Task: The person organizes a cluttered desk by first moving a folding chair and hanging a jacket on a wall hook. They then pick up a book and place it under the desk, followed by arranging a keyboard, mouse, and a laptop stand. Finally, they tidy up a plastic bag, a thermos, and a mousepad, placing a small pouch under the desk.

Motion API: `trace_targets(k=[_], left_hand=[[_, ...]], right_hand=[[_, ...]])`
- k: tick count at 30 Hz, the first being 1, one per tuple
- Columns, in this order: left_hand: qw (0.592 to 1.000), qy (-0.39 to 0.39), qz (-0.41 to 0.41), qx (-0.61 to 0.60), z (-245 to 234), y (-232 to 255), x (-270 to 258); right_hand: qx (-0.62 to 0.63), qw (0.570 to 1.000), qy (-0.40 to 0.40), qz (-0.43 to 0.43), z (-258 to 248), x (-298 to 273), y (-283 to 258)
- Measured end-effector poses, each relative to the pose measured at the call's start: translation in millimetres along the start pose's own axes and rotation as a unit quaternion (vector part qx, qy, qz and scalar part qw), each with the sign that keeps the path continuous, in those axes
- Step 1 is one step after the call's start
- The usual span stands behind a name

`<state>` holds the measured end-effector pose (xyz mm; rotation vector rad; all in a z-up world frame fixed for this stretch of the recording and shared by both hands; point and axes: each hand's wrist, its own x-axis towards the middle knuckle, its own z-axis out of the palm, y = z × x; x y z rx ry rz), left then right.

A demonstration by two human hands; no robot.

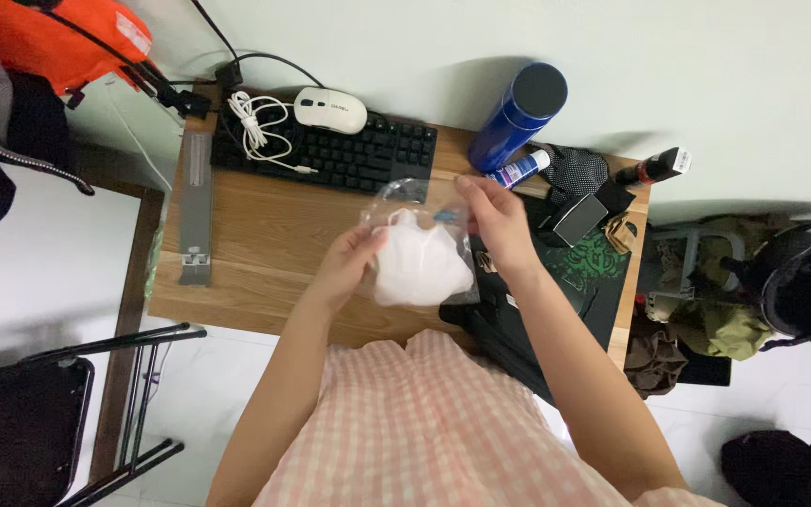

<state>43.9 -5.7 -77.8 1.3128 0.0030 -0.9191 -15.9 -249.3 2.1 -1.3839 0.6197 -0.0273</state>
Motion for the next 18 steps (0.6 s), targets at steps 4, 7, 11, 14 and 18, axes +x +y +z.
trace_targets(k=[4, 7, 11, 14, 18], left_hand=[[0.999, 0.025, 0.018, -0.042, 5, 11, -3], [0.994, 0.077, 0.026, -0.076, 3, 10, -2], [0.990, 0.065, 0.095, -0.078, -2, 7, -6], [0.991, 0.094, 0.091, -0.027, 1, 16, -8], [0.983, 0.118, 0.138, 0.027, 5, 27, -13]], right_hand=[[-0.045, 0.991, -0.106, 0.063, -5, -11, 5], [0.029, 0.991, -0.120, 0.048, -5, -10, 23], [0.088, 0.977, -0.182, 0.062, -16, -6, 37], [0.063, 0.982, -0.169, 0.060, -10, -6, 40], [0.068, 0.987, -0.142, 0.012, -1, -3, 46]])
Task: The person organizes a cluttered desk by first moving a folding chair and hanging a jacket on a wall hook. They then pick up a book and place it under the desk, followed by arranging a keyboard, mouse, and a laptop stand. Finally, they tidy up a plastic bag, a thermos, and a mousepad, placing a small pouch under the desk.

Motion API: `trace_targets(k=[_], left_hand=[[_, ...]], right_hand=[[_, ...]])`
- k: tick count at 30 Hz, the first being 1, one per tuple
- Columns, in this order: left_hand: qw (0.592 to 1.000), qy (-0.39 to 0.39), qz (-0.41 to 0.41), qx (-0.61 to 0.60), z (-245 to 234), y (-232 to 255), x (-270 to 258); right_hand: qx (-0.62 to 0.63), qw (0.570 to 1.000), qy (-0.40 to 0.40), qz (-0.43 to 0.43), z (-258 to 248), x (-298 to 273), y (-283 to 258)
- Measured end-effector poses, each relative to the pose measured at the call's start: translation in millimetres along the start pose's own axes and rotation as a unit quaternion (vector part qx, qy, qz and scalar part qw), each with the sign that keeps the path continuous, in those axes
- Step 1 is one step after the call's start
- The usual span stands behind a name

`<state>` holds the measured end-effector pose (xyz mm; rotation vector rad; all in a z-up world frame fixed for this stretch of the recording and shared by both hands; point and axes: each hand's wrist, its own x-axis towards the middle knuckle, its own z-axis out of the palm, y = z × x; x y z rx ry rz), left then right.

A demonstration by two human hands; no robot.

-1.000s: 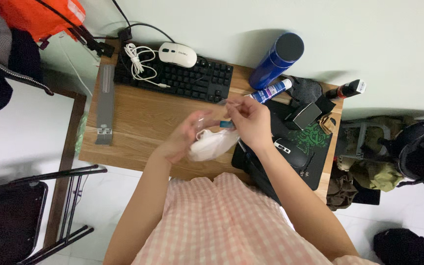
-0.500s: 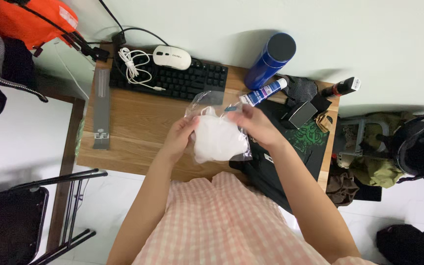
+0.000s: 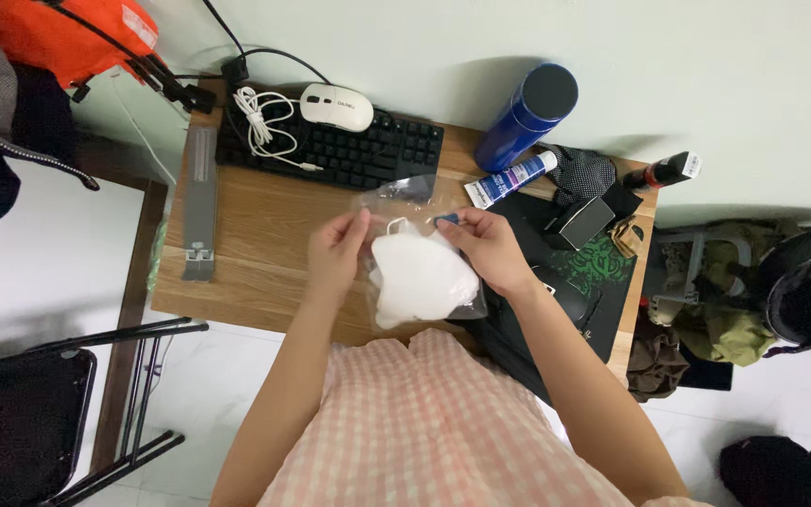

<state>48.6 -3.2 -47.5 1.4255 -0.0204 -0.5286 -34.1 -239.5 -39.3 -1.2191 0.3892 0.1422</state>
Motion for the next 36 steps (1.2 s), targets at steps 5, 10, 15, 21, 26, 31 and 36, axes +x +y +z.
trace_targets(k=[5, 10, 15, 21, 26, 31, 36], left_hand=[[0.998, -0.062, -0.018, 0.014, -6, 13, 2], [0.995, -0.094, -0.042, -0.008, -26, 20, 7], [0.991, -0.130, -0.015, -0.035, -40, 11, 9], [0.983, -0.121, -0.034, 0.137, -26, 38, -3], [0.978, -0.200, -0.051, -0.001, -25, 66, -8], [0.982, -0.152, -0.068, 0.091, -30, 46, 6], [0.941, -0.055, 0.200, 0.268, -23, 43, 31]], right_hand=[[0.072, 0.997, -0.003, 0.023, 0, -1, -3], [0.221, 0.972, -0.070, 0.032, -7, -6, 7], [0.263, 0.956, -0.110, 0.062, -9, -7, 17], [0.144, 0.984, -0.105, 0.000, -18, 3, 43], [0.136, 0.988, -0.048, 0.053, -6, -1, 9], [-0.161, 0.982, -0.092, 0.044, 0, -2, -18], [-0.355, 0.876, -0.028, -0.325, 4, 19, -43]])
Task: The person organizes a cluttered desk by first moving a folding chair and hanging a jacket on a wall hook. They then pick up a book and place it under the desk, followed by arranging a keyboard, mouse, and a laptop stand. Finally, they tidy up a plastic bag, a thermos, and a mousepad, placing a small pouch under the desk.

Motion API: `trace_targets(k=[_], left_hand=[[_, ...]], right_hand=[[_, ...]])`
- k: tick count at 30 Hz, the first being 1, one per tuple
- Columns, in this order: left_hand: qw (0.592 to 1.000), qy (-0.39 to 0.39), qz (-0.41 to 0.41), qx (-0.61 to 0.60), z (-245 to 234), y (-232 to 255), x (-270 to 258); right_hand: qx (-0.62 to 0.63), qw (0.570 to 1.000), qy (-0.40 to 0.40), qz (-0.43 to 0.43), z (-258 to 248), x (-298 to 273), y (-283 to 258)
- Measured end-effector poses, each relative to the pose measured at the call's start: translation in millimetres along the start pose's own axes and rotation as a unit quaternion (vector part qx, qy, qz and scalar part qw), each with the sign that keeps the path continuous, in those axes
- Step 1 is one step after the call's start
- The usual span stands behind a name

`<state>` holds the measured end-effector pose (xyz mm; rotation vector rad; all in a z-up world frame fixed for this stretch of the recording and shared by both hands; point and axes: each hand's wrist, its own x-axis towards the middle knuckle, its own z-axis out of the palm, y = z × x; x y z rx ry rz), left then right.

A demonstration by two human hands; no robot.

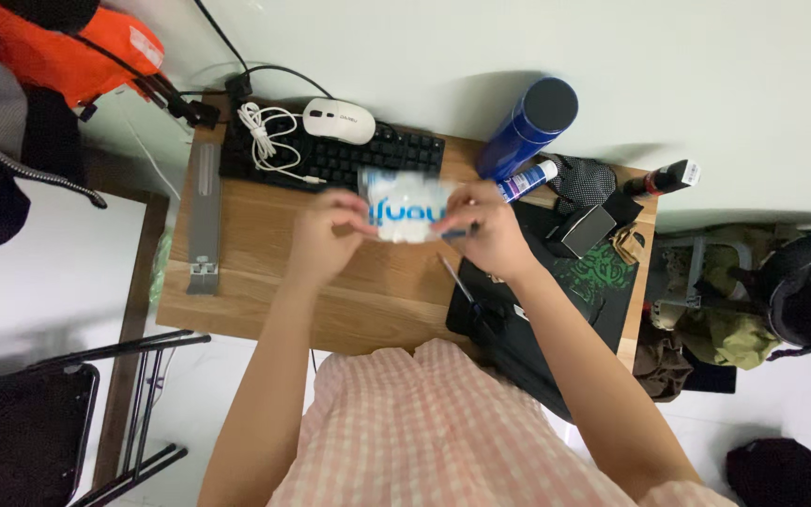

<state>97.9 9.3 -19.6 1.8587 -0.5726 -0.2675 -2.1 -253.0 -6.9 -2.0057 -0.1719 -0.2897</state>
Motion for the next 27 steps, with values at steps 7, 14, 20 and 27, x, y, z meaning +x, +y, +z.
trace_targets(k=[7, 14, 20, 27], left_hand=[[0.986, 0.103, 0.018, 0.133, 53, -76, 38], [0.931, -0.031, -0.343, -0.124, 125, -225, 41], [0.833, 0.038, -0.431, -0.344, 113, -211, 68], [0.944, -0.023, -0.329, -0.005, 99, -136, 71]], right_hand=[[-0.134, 0.981, 0.130, 0.043, 33, 22, 36], [-0.186, 0.973, 0.095, 0.093, 56, 15, 98], [-0.155, 0.984, 0.067, 0.054, 67, 38, 103], [-0.189, 0.961, 0.081, 0.184, 73, 9, 87]])
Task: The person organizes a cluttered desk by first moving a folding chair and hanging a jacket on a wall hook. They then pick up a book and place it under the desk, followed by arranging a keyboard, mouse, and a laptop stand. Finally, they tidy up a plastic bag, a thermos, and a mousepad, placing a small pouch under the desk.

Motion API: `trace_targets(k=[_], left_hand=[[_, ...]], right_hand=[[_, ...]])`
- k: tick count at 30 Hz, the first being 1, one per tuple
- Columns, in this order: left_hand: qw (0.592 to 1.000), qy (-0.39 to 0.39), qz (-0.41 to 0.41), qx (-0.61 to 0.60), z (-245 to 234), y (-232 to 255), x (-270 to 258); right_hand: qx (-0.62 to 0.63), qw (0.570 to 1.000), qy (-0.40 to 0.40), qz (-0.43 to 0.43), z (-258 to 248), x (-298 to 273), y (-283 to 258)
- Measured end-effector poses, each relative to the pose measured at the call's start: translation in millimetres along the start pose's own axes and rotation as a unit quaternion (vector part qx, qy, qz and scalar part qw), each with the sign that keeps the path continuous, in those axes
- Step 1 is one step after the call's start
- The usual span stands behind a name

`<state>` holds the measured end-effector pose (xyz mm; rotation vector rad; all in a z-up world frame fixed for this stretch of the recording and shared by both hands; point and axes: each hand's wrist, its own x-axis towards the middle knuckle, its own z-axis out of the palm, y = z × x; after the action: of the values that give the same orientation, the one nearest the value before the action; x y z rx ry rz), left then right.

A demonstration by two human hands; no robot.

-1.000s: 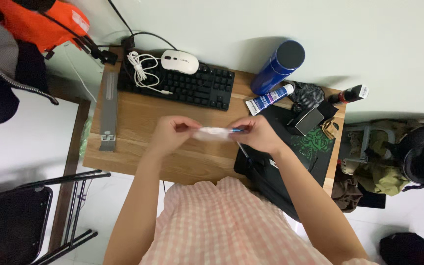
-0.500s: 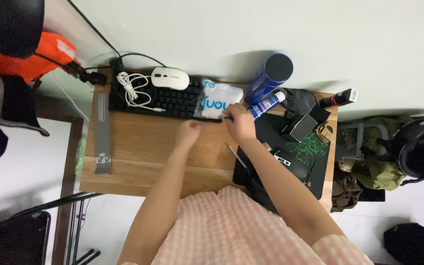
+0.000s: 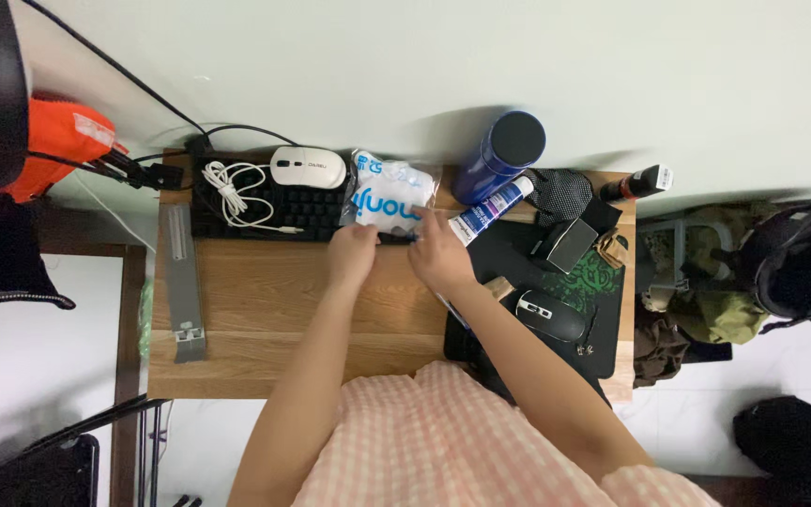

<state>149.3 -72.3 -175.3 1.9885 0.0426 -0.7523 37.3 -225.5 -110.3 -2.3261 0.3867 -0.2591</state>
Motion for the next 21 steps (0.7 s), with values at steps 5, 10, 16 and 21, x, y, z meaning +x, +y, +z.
trace_targets(k=[5, 10, 16, 21], left_hand=[[0.995, -0.082, 0.041, -0.043, 26, -3, -22], [0.989, -0.122, 0.024, -0.085, 51, -22, -40], [0.977, -0.126, 0.099, 0.141, 60, 37, -62], [0.967, 0.003, 0.231, 0.111, 87, 108, -47]], right_hand=[[0.056, 0.960, 0.130, 0.241, -19, -17, 45], [-0.068, 0.976, 0.114, 0.173, -64, -5, 72], [-0.165, 0.952, -0.005, 0.260, -51, 22, 109], [-0.152, 0.968, 0.050, 0.193, -39, 7, 125]])
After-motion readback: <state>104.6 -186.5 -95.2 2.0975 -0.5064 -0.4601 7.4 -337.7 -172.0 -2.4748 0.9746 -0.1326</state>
